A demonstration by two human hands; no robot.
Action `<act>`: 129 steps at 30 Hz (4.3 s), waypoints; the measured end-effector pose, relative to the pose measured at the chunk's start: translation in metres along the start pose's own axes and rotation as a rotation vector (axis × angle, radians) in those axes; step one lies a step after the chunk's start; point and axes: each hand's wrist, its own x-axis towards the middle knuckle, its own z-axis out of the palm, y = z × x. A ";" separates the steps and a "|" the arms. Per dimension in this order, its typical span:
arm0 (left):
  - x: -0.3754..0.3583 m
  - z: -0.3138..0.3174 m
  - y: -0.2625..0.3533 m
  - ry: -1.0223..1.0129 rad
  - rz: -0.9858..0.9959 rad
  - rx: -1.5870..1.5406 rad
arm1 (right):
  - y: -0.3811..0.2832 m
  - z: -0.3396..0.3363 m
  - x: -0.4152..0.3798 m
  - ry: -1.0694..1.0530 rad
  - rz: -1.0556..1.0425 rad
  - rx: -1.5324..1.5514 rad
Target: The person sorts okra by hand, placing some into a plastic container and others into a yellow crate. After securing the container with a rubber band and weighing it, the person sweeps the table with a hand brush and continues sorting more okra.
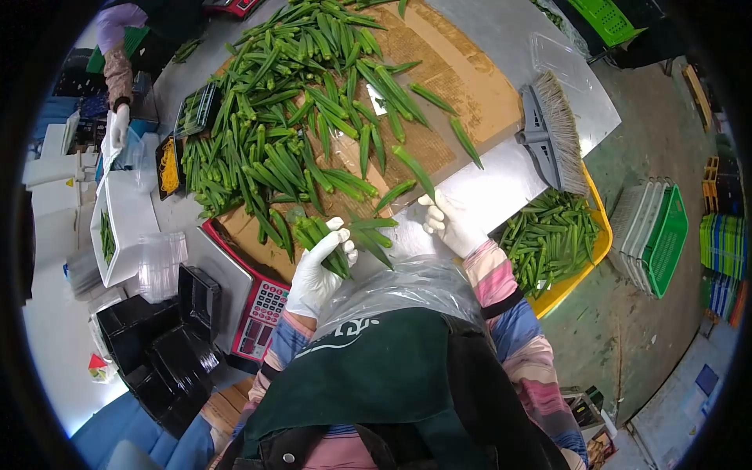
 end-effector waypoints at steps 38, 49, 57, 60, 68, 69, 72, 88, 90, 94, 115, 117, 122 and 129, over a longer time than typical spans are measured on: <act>0.011 0.032 -0.008 -0.059 -0.038 0.064 | -0.058 -0.092 0.052 0.822 -0.511 -1.133; 0.004 0.017 0.003 -0.013 -0.044 -0.054 | -0.070 -0.182 -0.124 1.534 -0.904 -1.098; 0.006 0.025 -0.004 -0.146 -0.065 -0.004 | -0.067 -0.027 0.078 0.726 -1.053 -1.491; 0.001 0.032 -0.003 -0.128 -0.043 -0.007 | -0.067 0.003 0.153 0.661 -0.913 -1.523; 0.005 0.013 0.001 -0.039 -0.018 -0.113 | -0.100 0.005 0.175 0.462 -0.340 -0.803; 0.007 0.012 0.001 -0.030 -0.019 -0.121 | -0.100 0.001 0.164 0.369 -0.310 -0.649; 0.013 0.012 0.002 -0.019 -0.031 -0.125 | -0.100 -0.008 0.131 0.137 -0.234 -0.288; 0.023 0.022 0.004 -0.042 -0.047 -0.042 | -0.062 0.002 0.050 -0.157 -0.051 0.250; 0.024 0.022 0.004 -0.051 -0.041 -0.038 | -0.059 0.015 0.041 -0.130 -0.132 0.017; 0.024 0.029 0.004 -0.031 -0.001 0.004 | -0.041 0.039 0.028 0.079 -0.233 -0.494; 0.032 0.041 -0.004 -0.130 0.098 -0.066 | 0.025 0.092 0.007 0.040 -0.982 -1.539; 0.036 0.038 -0.005 -0.133 0.095 -0.125 | 0.025 0.096 0.006 -0.009 -0.949 -1.528; 0.036 0.034 0.009 -0.012 0.134 -0.094 | 0.023 0.092 0.011 -0.093 -0.917 -1.615; 0.028 0.016 0.039 -0.075 0.152 -0.152 | -0.023 0.052 0.080 0.142 -1.032 -1.632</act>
